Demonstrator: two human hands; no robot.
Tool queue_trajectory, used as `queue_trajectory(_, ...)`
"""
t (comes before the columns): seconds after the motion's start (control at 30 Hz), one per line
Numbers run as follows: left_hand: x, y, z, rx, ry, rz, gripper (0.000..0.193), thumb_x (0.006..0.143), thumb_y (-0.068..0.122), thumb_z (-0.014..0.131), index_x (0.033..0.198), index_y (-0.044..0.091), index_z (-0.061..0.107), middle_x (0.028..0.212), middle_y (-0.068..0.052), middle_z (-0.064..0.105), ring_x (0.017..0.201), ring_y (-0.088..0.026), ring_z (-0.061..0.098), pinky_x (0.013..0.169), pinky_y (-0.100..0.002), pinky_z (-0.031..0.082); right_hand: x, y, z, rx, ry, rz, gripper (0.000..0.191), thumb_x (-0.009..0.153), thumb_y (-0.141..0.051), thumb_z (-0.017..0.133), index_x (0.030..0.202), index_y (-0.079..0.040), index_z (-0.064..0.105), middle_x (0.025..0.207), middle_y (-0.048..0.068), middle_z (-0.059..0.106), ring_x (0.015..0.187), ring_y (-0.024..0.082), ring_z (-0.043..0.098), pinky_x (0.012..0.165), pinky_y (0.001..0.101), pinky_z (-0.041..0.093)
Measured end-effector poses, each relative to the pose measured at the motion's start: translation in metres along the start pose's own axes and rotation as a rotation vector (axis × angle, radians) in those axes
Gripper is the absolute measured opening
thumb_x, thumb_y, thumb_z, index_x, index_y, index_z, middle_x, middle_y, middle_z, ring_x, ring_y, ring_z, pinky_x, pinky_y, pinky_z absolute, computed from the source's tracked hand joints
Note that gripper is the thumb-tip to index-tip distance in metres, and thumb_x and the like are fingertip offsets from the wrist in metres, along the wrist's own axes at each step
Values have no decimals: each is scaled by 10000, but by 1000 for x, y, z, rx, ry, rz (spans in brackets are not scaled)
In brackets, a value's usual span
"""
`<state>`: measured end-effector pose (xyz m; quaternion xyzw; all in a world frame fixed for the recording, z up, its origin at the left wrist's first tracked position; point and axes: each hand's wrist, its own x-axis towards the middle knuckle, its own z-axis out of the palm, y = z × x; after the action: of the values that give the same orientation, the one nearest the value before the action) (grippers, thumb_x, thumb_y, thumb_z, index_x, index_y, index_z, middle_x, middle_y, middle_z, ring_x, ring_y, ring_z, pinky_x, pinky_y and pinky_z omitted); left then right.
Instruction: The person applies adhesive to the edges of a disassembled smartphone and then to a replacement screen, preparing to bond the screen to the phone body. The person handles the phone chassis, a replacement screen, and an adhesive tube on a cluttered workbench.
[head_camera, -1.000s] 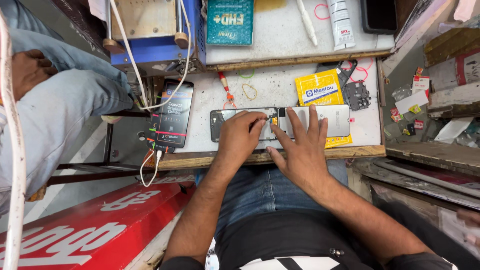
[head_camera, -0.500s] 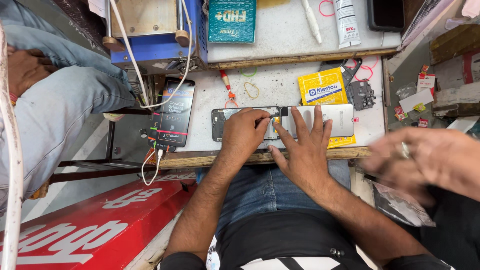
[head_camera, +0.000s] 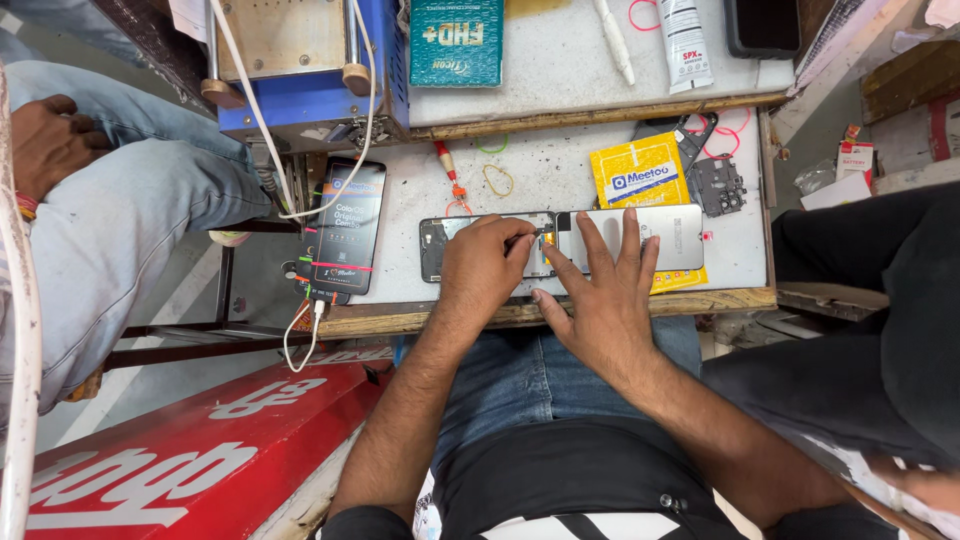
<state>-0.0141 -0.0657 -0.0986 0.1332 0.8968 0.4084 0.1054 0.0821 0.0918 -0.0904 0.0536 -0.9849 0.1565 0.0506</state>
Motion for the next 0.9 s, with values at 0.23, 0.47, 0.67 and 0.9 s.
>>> queue_trajectory(0.23,1,2,0,9,-19,-15,129,898,184,740,992,112,790,869,-52,739,753,-204,744,704,-345,595,0,1,-1,-3,-3,-2,574,852,-421,788,1355,-165,677,1584,216,346,1505,551,111,1138,815,123)
queue_trajectory(0.47,2,2,0,22,-14,2,128,900,186,737,992,118,792,865,-49,740,752,-205,742,705,-347,593,1,3,0,14,-11,-2,601,840,-412,789,1380,-175,674,1587,218,329,1495,562,97,1116,831,128)
queue_trajectory(0.67,5,-1,1,40,-24,18,128,896,197,742,984,118,793,850,-50,738,752,-213,737,697,-357,587,3,2,1,16,-19,-5,592,842,-416,792,1368,-172,671,1575,232,334,1486,574,105,1106,840,128)
queue_trajectory(0.9,3,-3,2,-18,-7,-18,128,898,189,731,987,115,786,889,-43,752,757,-198,748,705,-346,592,3,1,0,19,-14,-2,587,851,-413,790,1370,-168,668,1575,227,332,1490,570,109,1115,838,130)
